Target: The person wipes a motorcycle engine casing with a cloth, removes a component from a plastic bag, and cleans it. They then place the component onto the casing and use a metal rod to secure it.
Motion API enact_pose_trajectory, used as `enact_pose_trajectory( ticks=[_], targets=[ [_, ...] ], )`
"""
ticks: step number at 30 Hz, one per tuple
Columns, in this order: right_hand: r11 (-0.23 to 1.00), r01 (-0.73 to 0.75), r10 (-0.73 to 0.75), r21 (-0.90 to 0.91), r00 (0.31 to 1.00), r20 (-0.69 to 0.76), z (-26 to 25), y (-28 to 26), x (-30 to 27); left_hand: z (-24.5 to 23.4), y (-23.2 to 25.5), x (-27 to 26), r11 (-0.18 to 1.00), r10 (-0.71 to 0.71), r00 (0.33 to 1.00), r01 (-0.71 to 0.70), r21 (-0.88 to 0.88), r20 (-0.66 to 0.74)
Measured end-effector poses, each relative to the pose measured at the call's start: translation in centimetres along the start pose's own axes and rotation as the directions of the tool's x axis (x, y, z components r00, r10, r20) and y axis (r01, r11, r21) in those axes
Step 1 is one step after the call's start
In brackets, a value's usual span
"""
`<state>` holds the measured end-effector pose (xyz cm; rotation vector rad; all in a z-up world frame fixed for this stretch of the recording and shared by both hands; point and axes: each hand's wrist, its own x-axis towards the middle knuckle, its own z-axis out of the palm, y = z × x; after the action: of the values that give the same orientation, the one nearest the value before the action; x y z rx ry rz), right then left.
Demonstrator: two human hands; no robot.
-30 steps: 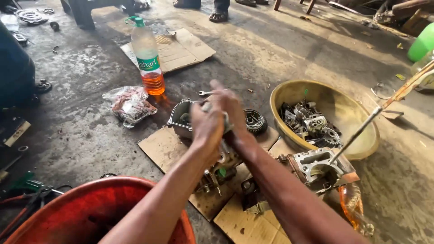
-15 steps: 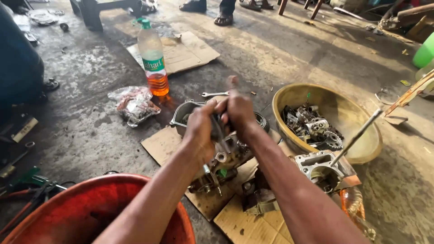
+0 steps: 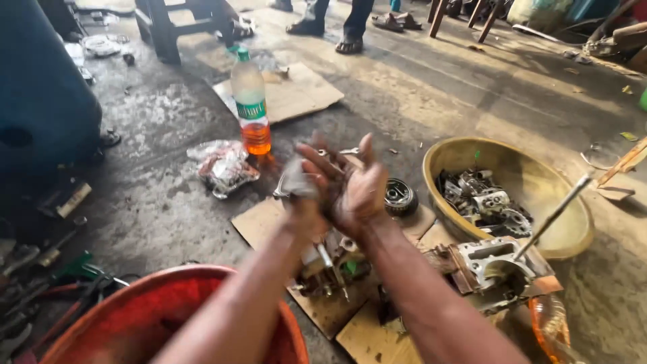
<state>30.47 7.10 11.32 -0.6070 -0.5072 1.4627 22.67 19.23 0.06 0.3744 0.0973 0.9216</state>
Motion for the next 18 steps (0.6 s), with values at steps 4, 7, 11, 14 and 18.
enact_pose_trajectory(
  ticks=[4,7,11,14,18],
  targets=[
    [0.979,0.203,-0.203,-0.020,0.964,-0.174,-4.6,2.4,6.3,4.1,-3.8,-5.5,0.998,-0.040,0.949,0.055,0.040,-0.312],
    [0.784,0.481,-0.554,-0.392,0.828,-0.092,-6.2,4.8,7.9,-0.8,-5.1,-5.7,0.959,-0.007,0.908,0.125,0.254,-0.418],
    [0.483,0.313,-0.344,-0.818,0.927,0.152,-1.4,7.3,5.8,-3.3,-0.4,-4.4,0.998,-0.052,0.965,0.057,0.012,-0.259],
    [0.239,0.230,-0.211,-0.943,0.961,0.181,-0.3,6.7,5.3,0.9,4.4,-7.0,0.989,-0.143,0.963,0.146,-0.003,-0.228],
    [-0.057,0.127,-0.230,-0.990,0.964,0.137,-1.2,3.1,2.5,-1.3,9.4,-5.7,0.614,-0.271,0.905,0.425,0.665,-0.328]
  ],
)
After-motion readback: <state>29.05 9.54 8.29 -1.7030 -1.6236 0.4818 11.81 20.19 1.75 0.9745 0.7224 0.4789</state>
